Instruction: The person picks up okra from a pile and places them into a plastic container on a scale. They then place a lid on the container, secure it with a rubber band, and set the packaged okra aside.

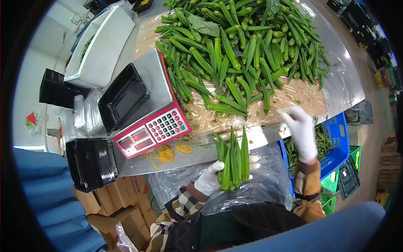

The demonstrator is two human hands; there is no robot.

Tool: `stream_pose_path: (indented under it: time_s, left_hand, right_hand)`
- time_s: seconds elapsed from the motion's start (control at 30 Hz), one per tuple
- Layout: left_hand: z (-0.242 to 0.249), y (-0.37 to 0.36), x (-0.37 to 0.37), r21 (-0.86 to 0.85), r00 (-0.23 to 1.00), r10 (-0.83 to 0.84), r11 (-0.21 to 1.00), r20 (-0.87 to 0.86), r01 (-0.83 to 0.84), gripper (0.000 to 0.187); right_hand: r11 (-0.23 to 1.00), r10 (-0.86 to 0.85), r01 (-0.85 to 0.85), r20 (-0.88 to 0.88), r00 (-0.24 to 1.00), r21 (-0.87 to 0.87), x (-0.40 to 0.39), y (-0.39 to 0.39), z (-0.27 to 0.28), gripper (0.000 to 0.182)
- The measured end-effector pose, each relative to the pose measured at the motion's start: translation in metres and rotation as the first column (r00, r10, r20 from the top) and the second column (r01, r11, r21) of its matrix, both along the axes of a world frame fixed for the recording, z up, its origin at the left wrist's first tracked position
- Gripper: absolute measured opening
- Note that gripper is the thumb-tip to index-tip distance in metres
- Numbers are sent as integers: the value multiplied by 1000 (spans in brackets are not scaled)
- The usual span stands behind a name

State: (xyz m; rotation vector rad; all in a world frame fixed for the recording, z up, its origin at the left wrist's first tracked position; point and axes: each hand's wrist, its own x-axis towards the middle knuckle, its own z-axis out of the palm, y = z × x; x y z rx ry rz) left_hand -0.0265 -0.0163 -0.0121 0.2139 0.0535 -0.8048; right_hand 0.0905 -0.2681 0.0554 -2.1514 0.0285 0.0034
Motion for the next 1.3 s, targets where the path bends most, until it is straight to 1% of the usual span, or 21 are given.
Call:
stream_pose_path:
  time_s: [0.03, 0.07, 0.1, 0.17, 0.2, 0.27, 0.37, 0.4, 0.47, 0.5, 0.53, 0.57, 0.6, 0.67, 0.8, 0.93, 0.97, 1.03, 1.1, 1.2, 1.3]
  left_hand:
    - [6, 2, -1, 57, 1000, 0, 998, 7, -1, 104]
    - [9, 3, -3, 114, 1000, -1, 993, 13, -1, 108]
    - [9, 4, -5, 125, 1000, 9, 992, 17, -11, 107]
    - [7, 5, -8, 146, 999, 29, 989, 30, -33, 106]
    - [7, 6, -9, 154, 999, 37, 987, 29, -41, 105]
    - [8, 6, -12, 167, 998, 54, 984, 27, -57, 104]
    - [10, 8, -13, 176, 997, 67, 982, 24, -70, 101]
    - [9, 8, -13, 175, 997, 70, 982, 21, -72, 101]
    - [4, 8, -13, 166, 997, 79, 983, 17, -81, 101]
    - [3, 8, -13, 165, 997, 75, 983, 20, -77, 101]
    - [2, 8, -12, 163, 997, 69, 984, 24, -72, 101]
    - [1, 8, -10, 163, 998, 63, 984, 29, -67, 101]
    - [3, 8, -9, 168, 997, 65, 983, 32, -69, 101]
    - [8, 8, -6, 184, 997, 74, 980, 37, -80, 101]
    - [10, 13, -1, 179, 987, 152, 971, 59, -160, 100]
    - [11, 17, 15, 81, 953, 297, 950, 68, -302, 100]
    - [10, 17, 18, 43, 940, 337, 940, 62, -340, 101]
    - [9, 19, 18, 109, 910, 412, 904, 45, -414, 99]
    - [6, 21, 17, 141, 876, 483, 867, 3, -478, 96]
    - [-7, 33, 9, 97, 875, 479, 876, -66, -472, 88]
    - [-6, 33, 5, 119, 866, 494, 867, -75, -484, 87]
  right_hand:
    - [996, 91, -93, 166, 982, 4, 15, 15, -29, 11]
    - [987, 152, -161, 274, 950, 10, 30, 37, -42, 14]
    - [979, 196, -176, 229, 954, -102, 42, 56, -46, 20]
    - [922, 233, -129, 258, 938, -366, 71, 92, -65, 33]
    - [897, 270, -128, 294, 917, -424, 82, 104, -72, 37]
    - [795, 354, -152, 245, 903, -588, 101, 120, -71, 40]
    - [871, 284, -171, 190, 940, -460, 114, 119, -60, 40]
    - [933, 209, -105, 280, 937, -345, 115, 112, -56, 43]
    - [991, 130, -124, 323, 937, -38, 110, 93, -24, 44]
    - [960, 136, -195, 274, 952, 199, 106, 82, -13, 43]
    - [871, 154, -241, 228, 961, 427, 103, 70, -4, 42]
    - [813, 163, -230, 171, 972, 535, 98, 60, 1, 39]
    - [805, 145, -183, 111, 983, 564, 91, 50, 3, 39]
    - [727, 108, -151, 105, 989, 670, 79, 40, -9, 36]
    - [631, 163, -224, 156, 974, 743, 47, 40, -25, 34]
    - [667, 177, -269, 203, 963, 695, 7, 61, -25, 32]
    - [702, 224, -317, 225, 948, 638, -3, 65, -25, 33]
    - [776, 280, -395, 293, 914, 492, -24, 73, -31, 35]
    - [848, 327, -465, 439, 837, 255, -36, 81, -32, 38]
    - [854, 374, -498, 486, 790, 151, -45, 87, -43, 39]
    - [852, 298, -425, 384, 874, 306, -54, 89, -54, 38]
